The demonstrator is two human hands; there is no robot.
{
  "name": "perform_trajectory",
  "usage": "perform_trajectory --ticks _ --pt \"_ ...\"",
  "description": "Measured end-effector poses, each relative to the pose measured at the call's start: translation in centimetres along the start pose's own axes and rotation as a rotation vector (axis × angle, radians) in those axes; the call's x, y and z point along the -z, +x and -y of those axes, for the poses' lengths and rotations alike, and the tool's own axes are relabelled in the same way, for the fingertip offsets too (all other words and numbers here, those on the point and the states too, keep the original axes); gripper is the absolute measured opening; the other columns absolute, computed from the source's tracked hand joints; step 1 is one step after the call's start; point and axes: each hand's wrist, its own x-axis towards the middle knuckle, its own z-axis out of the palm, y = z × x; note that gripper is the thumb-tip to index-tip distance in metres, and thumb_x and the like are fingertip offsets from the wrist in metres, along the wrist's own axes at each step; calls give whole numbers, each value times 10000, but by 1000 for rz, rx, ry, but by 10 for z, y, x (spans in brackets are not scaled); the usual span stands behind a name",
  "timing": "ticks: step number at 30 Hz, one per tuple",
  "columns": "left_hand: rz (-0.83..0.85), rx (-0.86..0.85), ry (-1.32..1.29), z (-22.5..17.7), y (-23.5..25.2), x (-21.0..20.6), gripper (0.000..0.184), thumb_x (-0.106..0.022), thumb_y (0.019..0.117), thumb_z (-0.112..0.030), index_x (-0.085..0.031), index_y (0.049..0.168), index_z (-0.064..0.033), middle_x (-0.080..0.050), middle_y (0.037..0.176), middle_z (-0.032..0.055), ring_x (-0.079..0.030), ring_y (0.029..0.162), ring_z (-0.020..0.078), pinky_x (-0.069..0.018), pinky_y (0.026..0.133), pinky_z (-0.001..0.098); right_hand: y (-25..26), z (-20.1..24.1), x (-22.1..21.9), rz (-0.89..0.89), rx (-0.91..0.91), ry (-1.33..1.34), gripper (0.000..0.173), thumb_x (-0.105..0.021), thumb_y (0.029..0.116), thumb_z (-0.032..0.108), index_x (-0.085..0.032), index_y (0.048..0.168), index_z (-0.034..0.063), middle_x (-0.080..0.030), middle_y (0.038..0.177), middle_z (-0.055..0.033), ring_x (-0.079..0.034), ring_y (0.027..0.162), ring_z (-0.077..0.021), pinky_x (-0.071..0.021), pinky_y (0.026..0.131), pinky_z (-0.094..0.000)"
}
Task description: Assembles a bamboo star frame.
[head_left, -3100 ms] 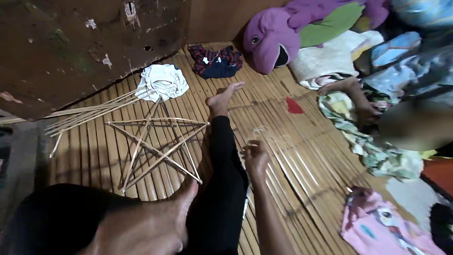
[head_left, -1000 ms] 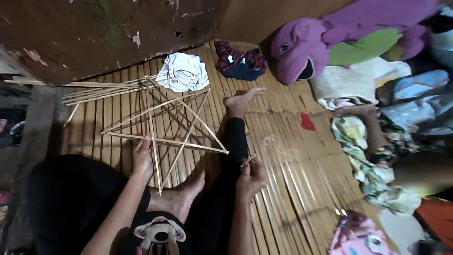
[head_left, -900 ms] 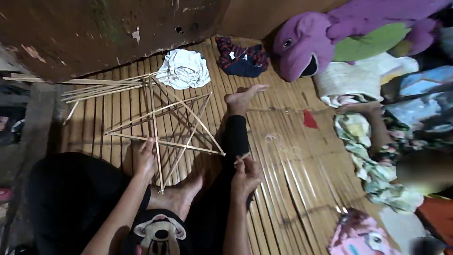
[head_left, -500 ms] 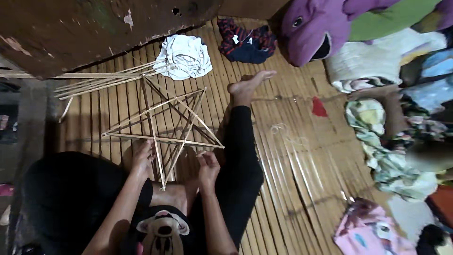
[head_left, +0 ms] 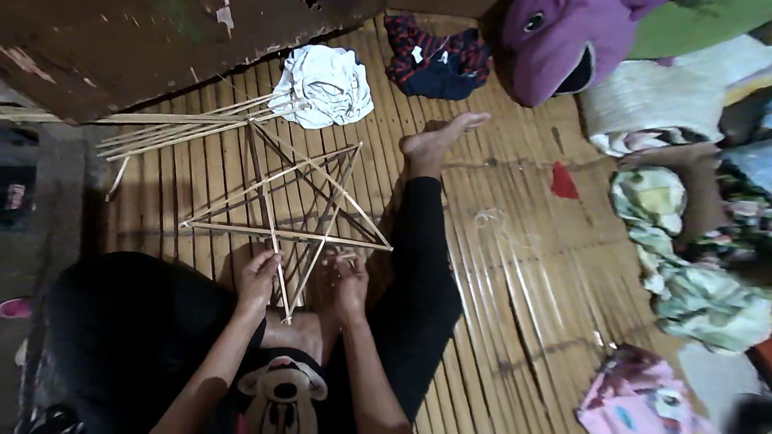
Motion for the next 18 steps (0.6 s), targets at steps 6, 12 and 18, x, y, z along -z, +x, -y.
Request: perform_trajectory --ticks 6,12,18 --pt "8 -209 -118 1 -10 0 200 -544 1022 -29 -728 1093 2 -720 933 -7 -634 792 26 -517 723 188 -14 34 -12 75 102 109 172 -377 1065 4 -486 1198 -7 -730 1013 -134 -743 812 -205 -623 728 -334" --pt "59 -167 -376 0 -11 -15 215 -504 1027 8 -677 1151 37 -701 1001 15 -668 862 64 -573 822 247 -20 56 -23 127 349 19 132 -450 1012 -24 -534 1099 29 -727 997 -80 -743 826 -173 -635 757 -323" --pt "228 -172 -244 14 7 -49 362 -585 998 7 -602 1358 35 -658 1284 119 -641 1120 102 -525 996 279 -26 42 -15 183 530 -146 130 -520 973 -39 -604 1069 -12 -725 997 -56 -729 847 -122 -631 761 -290"
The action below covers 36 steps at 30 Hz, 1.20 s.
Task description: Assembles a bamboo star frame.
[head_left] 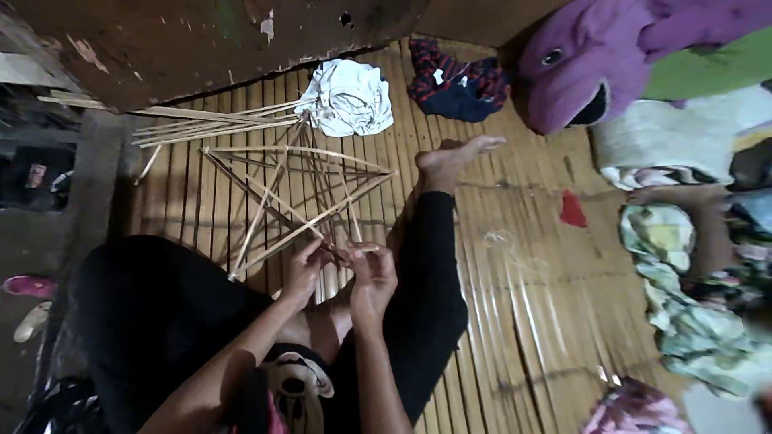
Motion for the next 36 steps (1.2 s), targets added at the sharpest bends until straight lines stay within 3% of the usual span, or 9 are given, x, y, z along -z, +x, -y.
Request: perform_trajectory --ticks 3,6,10,12,14,18,21,28,36 --pt "156 62 173 9 2 -6 374 -546 1026 -21 -554 1395 34 -646 1271 140 -636 1102 123 -521 978 284 -16 -26 2 -26 -20 -101 155 -549 957 -27 -633 1071 -89 -720 969 -74 -711 828 -77 -614 746 -248" --pt "356 141 549 5 2 -1 456 -498 1065 -84 -461 1510 7 -547 1474 190 -535 1361 222 -404 1163 356 -28 -50 4 -132 -84 -181 150 -588 954 -10 -666 1049 -95 -718 906 -70 -689 770 -42 -594 712 -208" --pt "365 68 972 -32 -26 8 360 -542 1040 -100 -625 1384 -36 -621 1379 186 -599 1281 305 -451 1119 447 -28 -65 4 -210 -162 -157 100 -605 943 -37 -659 1016 -79 -719 906 -93 -709 769 -86 -618 724 -246" --pt "150 -197 977 -32 -39 16 262 -601 1010 -107 -724 1227 -26 -687 1226 199 -702 1061 314 -565 949 457 -27 -74 -3 -244 -173 -123 102 -612 931 -52 -659 1011 -93 -717 893 -105 -713 764 -92 -624 737 -257" --pt "8 -335 966 -32 -33 21 251 -643 980 -82 -725 1206 -9 -677 1219 219 -697 1044 347 -572 919 494 -26 -82 -13 -247 -180 -92 117 -626 935 -50 -676 1028 -99 -713 913 -105 -701 786 -80 -610 760 -244" --pt "67 -120 1029 -43 -10 19 363 -593 1035 -111 -604 1380 2 -653 1301 221 -648 1183 378 -500 1032 540 -19 -93 -24 -256 -180 -107 122 -659 919 -50 -720 1015 -93 -737 959 -128 -692 888 -85 -568 853 -246" --pt "131 30 1058 -49 0 11 379 -557 1065 -148 -574 1431 -50 -690 1257 181 -666 1155 364 -490 1011 579 -16 -95 -25 -269 -208 -116 131 -663 927 -43 -738 1030 -75 -750 996 -149 -711 918 -133 -575 877 -293" --pt "117 79 962 -40 10 8 265 -550 1056 -86 -658 1297 -62 -750 1041 72 -728 886 172 -586 868 396 -8 -108 -35 -316 -234 -26 139 -664 929 -54 -753 1036 -60 -762 995 -143 -724 905 -138 -587 861 -295" --pt "68 52 921 -31 8 1 218 -616 1026 -87 -678 1228 -35 -665 1187 153 -712 922 213 -612 837 399 -2 -112 -35 -334 -295 39 124 -675 938 -25 -760 1028 -29 -764 949 -116 -720 853 -124 -593 817 -298"
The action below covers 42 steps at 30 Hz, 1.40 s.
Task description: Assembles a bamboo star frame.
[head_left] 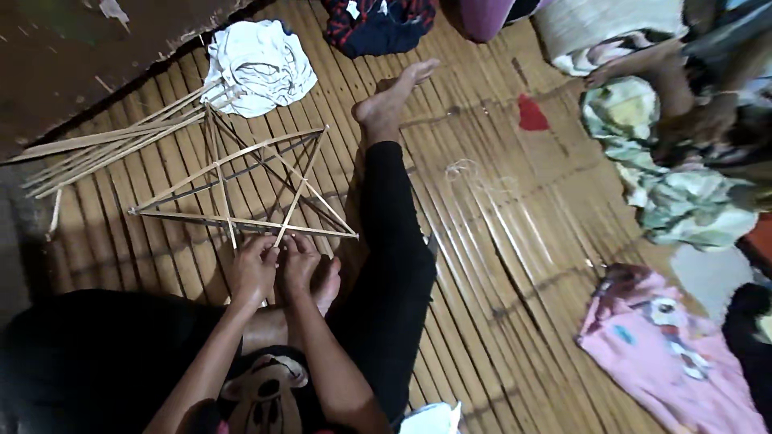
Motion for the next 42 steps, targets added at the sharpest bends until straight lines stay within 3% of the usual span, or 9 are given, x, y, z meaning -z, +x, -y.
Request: perform_trajectory --ticks 4,10,17,23,29,38,42 --pt "1 18 -1 3 0 1 213 -625 1022 -94 -681 1219 -35 -660 1205 156 -713 932 218 -611 844 401 1 6 -1 8 32 -70 83 -691 926 -22 -751 974 -51 -752 900 -118 -703 820 -106 -578 811 -274" --pt "14 45 -61 3 -1 0 212 -624 1019 -77 -673 1218 -24 -655 1205 158 -707 948 208 -606 849 385 1 7 -1 40 33 -196 91 -684 948 4 -762 981 -29 -757 891 -123 -708 793 -134 -580 794 -310" --pt "41 100 -283 -1 5 -3 290 -562 1050 -87 -602 1328 -12 -642 1230 160 -696 964 198 -585 874 375 0 10 0 48 93 -289 102 -663 950 -10 -751 974 -54 -751 890 -146 -710 795 -159 -581 804 -333" --pt "-6 336 -767 -18 18 -2 185 -546 1057 -67 -620 1178 51 -659 1025 114 -663 844 126 -570 797 283 3 9 -2 64 123 -362 118 -649 950 -37 -749 1003 -70 -754 942 -180 -721 865 -208 -568 872 -370" --pt "-45 432 -845 -26 22 -2 167 -598 1035 -95 -628 1139 32 -667 930 81 -660 770 119 -574 738 264 3 2 -2 85 219 -412 136 -651 938 -47 -750 1030 -61 -754 955 -186 -730 879 -249 -579 872 -411" --pt "-91 446 -854 -31 23 -1 176 -584 1044 -94 -617 1159 34 -655 939 74 -651 755 107 -571 710 252 4 3 -5 134 320 -562 150 -690 896 -46 -763 1026 -41 -755 1001 -202 -737 941 -337 -580 902 -491" --pt "-112 448 -869 -32 24 -1 158 -598 1032 -78 -613 1140 36 -653 917 72 -654 744 108 -577 708 254 5 2 -6 139 330 -578 151 -704 888 -35 -766 1026 -33 -757 994 -191 -738 933 -326 -583 892 -487"
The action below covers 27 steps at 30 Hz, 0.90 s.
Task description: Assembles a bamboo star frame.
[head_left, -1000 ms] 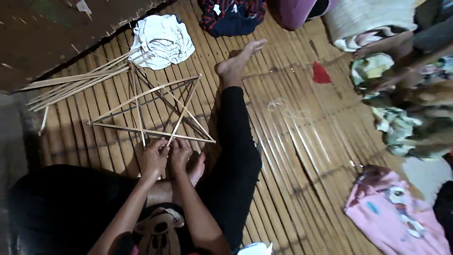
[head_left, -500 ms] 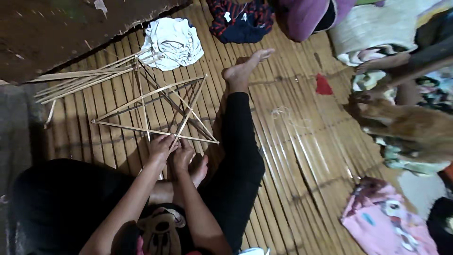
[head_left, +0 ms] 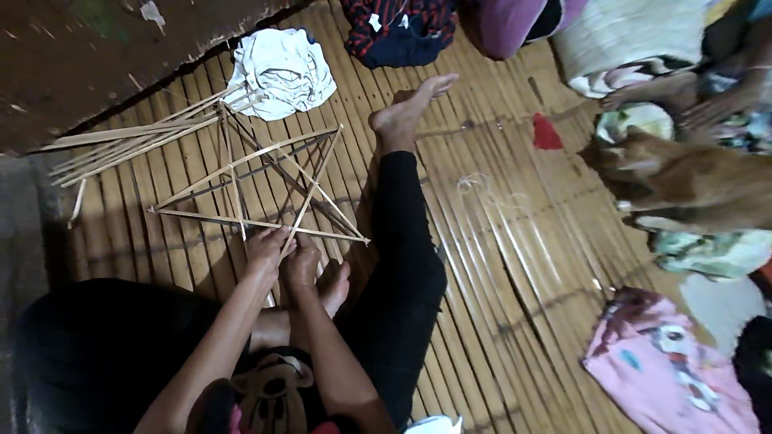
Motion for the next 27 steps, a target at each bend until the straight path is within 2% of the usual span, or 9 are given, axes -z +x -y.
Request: perform_trajectory --ticks 6,27 --pt "13 -35 -13 1 -1 1 130 -576 1042 -75 -614 1117 24 -646 908 54 -649 744 100 -578 719 255 1 -2 0 -6 44 -45 158 -697 882 -38 -765 1024 -35 -756 993 -199 -742 931 -346 -590 877 -500" --pt "-5 -48 -44 -1 -5 -2 106 -588 1034 -68 -615 1078 24 -657 873 58 -657 709 97 -580 681 240 1 -5 -1 -53 84 -20 162 -692 870 -54 -773 1008 -32 -763 967 -188 -752 887 -322 -604 834 -482"
